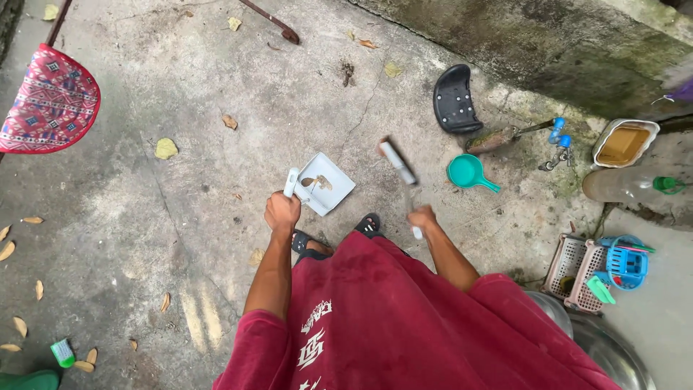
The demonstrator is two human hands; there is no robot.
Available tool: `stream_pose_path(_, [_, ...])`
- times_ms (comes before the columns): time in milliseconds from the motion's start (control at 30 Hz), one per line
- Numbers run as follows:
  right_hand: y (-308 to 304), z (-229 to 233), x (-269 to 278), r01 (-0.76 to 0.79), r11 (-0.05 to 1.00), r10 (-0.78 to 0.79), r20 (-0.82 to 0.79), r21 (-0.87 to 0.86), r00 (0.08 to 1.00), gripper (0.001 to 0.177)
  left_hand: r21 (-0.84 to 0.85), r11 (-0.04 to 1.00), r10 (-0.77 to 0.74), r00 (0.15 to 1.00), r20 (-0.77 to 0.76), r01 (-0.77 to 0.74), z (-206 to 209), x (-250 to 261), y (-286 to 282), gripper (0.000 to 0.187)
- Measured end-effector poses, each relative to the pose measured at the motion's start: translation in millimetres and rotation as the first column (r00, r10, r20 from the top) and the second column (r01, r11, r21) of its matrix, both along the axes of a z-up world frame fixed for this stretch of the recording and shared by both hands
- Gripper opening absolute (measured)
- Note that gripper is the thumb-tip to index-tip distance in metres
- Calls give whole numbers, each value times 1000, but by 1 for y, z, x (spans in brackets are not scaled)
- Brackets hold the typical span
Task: Picking up debris and leaves from the ground using a dustpan and metal tongs, then depositing them into a trash bag.
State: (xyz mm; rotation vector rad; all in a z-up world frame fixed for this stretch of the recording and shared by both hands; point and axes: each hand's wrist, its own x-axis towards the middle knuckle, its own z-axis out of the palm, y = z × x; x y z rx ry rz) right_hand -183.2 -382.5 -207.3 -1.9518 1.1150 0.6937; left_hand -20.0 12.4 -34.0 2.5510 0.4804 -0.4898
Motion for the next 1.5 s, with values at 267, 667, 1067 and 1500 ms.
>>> stream_pose_path(267, [8, 140, -45, 102, 964, -102, -15, 247, 995, 59, 8, 1000, 7, 1000, 11, -7, 2, 0, 1, 30])
stream_pose_path(667, [-12, 48, -105, 433, 894, -438, -30, -114, 898, 21, 50, 998, -36, 996, 87, 32, -3, -2, 10, 30])
stream_pose_path(1067, [-2, 102, -132, 468, 865, -489, 96, 179, 867, 56, 51, 998, -44, 992, 120, 38, -12, -4, 13, 28])
stream_pose_path(1500, [-12, 30, -155, 655, 753, -658, 38, 66, 752, 48, 29, 998, -59, 986, 156, 55, -13, -14, -1, 28])
